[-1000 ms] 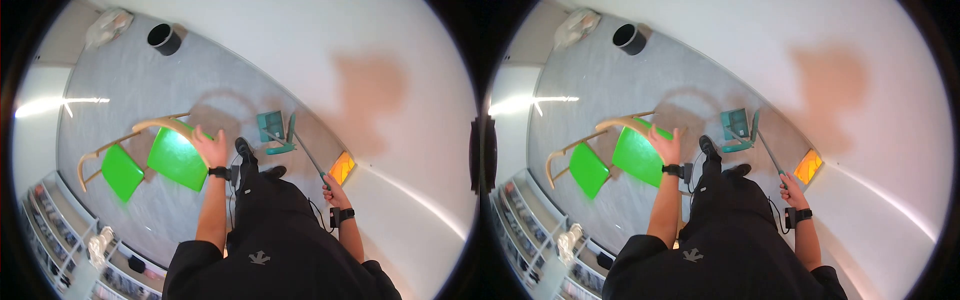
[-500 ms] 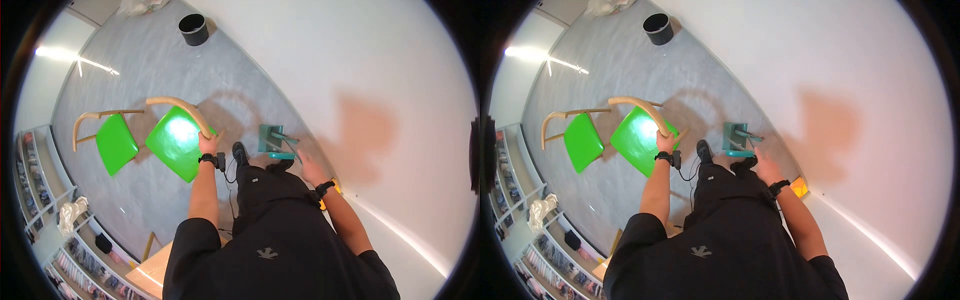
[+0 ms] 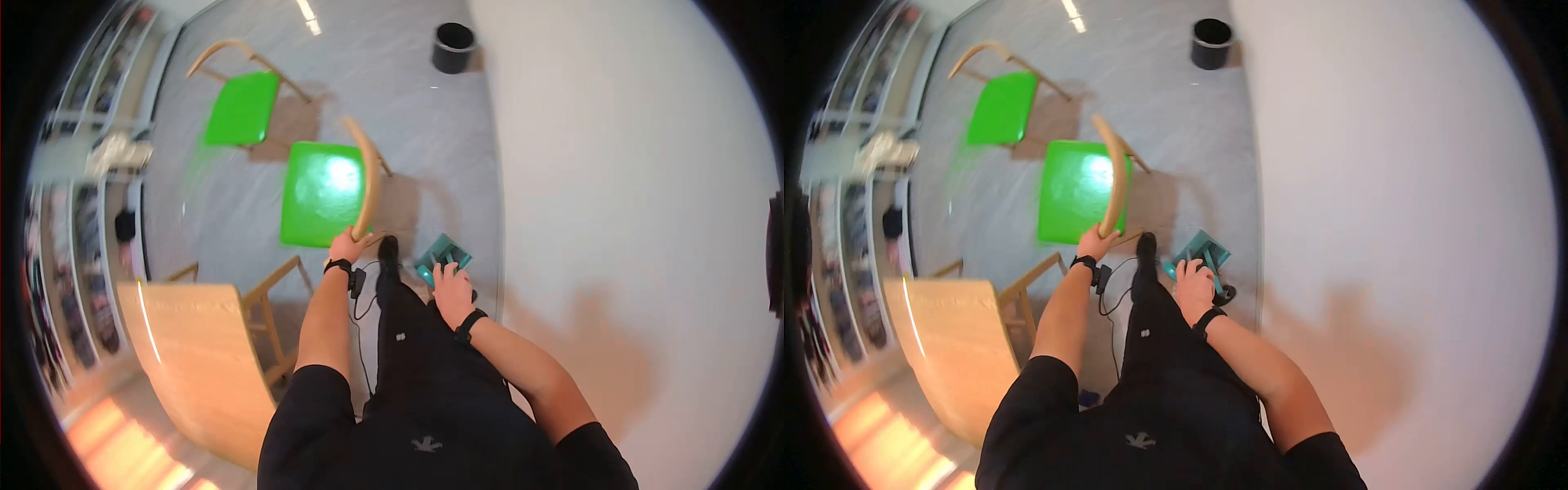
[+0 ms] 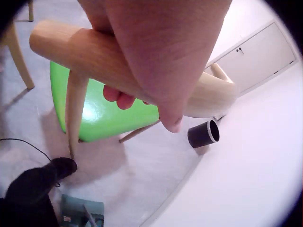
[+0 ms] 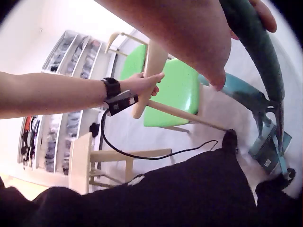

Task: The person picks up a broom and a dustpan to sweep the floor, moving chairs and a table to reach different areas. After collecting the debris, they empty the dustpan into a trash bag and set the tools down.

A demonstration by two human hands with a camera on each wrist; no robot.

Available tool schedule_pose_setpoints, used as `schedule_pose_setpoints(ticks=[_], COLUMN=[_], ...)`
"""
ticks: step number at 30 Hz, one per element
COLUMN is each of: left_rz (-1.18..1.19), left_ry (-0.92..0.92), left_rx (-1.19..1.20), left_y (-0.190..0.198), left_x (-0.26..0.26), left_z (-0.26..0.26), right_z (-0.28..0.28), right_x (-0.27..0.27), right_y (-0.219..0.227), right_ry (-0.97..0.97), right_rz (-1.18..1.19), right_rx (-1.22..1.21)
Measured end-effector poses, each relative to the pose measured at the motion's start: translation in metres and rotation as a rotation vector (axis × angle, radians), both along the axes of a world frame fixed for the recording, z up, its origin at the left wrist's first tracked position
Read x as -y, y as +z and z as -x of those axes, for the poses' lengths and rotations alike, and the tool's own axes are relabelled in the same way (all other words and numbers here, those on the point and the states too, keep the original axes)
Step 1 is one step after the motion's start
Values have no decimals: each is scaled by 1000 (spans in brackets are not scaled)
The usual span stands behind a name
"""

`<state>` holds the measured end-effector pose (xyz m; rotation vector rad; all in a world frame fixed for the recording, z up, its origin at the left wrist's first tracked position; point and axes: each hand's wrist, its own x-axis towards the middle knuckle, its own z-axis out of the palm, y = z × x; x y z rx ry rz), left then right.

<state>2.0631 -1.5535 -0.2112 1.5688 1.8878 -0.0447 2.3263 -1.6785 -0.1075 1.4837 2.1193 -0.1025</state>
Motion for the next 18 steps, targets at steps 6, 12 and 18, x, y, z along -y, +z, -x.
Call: schedule_pose_setpoints(ticks=[6,12,18], left_rz=[63,-72,117], left_ry=[47,127,192], left_rx=[27,31,-34], left_y=[11,-20,-30], left_x=[96,199,286], left_z=[-3,-6,-13], right_z=[-5,-15,-45], right_x=[3,7,11], right_y=[-41,-18,-42], right_ry=[13,142,172], right_rz=[322,295,349], right_rx=[-198,-247,-233])
